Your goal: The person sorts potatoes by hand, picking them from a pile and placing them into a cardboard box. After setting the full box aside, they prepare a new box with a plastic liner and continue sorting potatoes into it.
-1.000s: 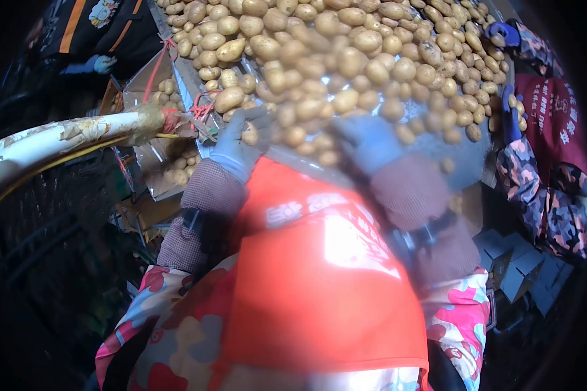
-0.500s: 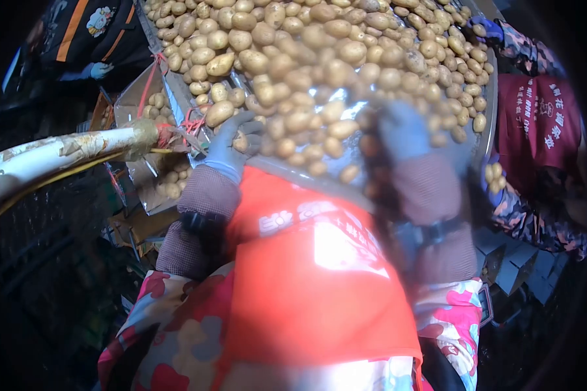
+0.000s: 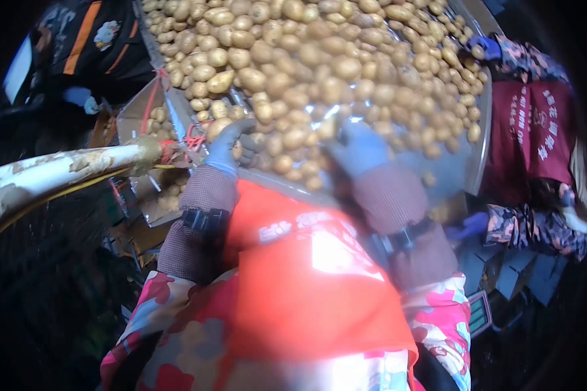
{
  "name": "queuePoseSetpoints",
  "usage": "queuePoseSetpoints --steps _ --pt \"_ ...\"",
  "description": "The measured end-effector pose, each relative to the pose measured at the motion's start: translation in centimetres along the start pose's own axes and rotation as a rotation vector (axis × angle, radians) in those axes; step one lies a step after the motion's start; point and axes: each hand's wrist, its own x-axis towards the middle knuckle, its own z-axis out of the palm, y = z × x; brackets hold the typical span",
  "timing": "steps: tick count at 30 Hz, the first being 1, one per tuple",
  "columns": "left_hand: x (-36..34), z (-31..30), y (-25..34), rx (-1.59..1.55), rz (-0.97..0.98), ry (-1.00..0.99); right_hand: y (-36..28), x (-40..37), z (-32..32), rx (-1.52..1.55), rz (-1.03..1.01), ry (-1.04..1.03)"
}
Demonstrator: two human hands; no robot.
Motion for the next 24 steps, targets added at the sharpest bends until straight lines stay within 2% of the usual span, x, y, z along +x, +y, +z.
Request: queuePoseSetpoints --steps 3,4,7,10,11,13,14,15,16,17,19,20,21,22,23,24 --pt "-2.7 0.7 1.7 -0.111 -0.04 -0.041 -1.4 4.2 3.0 -0.403 0.088 -0.175" --pt "-2.8 0.4 0.8 -0.116 -0.039 -0.087 -1.3 4.9 3.5 -0.4 0.104 -0.207" --pt "-3.2 0.8 -1.5 -0.136 -0.041 -0.194 0.0 3.7 2.9 -0.182 -0.046 -0.094" --pt "-4.8 3.1 -4.3 -0.186 -0.051 -0.303 0.8 1.3 2.6 0.371 -0.147 0.032" --pt "-5.4 3.6 -5.1 -0.176 0.012 -0.35 -0.9 0.2 2.2 0.327 -0.271 0.027" --pt "-5.5 3.7 -6.6 -0.224 -0.015 -0.38 -6.6 -2.7 0.2 0.245 -0.521 0.0" --pt "-5.2 3.8 -7.0 -0.446 -0.316 -0.305 -8.9 -3.8 -0.4 0.185 -0.643 -0.087" --pt "-5.7 3.2 -7.3 -0.455 -0.257 -0.296 -10.8 -4.4 -0.6 0.128 -0.771 -0.181" --pt "-6.5 2.3 -7.5 -0.46 -0.187 -0.279 -10.8 -3.8 -0.1 0.213 -0.827 -0.267" --pt "-7.5 0.8 -7.5 -0.463 -0.117 -0.255 -10.3 -4.1 0.6 0.392 -0.587 -0.406" --pt "-12.6 -4.0 -6.4 -0.561 0.005 -0.319 -9.0 -4.2 1.6 0.357 -0.488 -0.355" --pt "-12.2 -7.4 -9.8 -0.687 0.068 -0.396 -8.4 -4.1 2.0 0.341 -0.438 -0.331" --pt "-15.0 -9.0 -9.5 -0.813 0.154 -0.342 -5.5 -2.9 3.8 0.362 -0.487 -0.32" --pt "-17.8 -10.6 -9.1 -0.936 0.247 -0.297 -3.0 -2.2 5.7 0.285 -0.507 -0.226" --pt "-19.7 -13.0 -9.8 -1.042 0.336 -0.277 2.2 -0.5 7.8 0.107 -0.452 -0.367" --pt "-21.5 -16.7 -10.4 -1.154 0.452 -0.195 -1.3 -2.7 5.6 0.157 -0.598 -0.231"
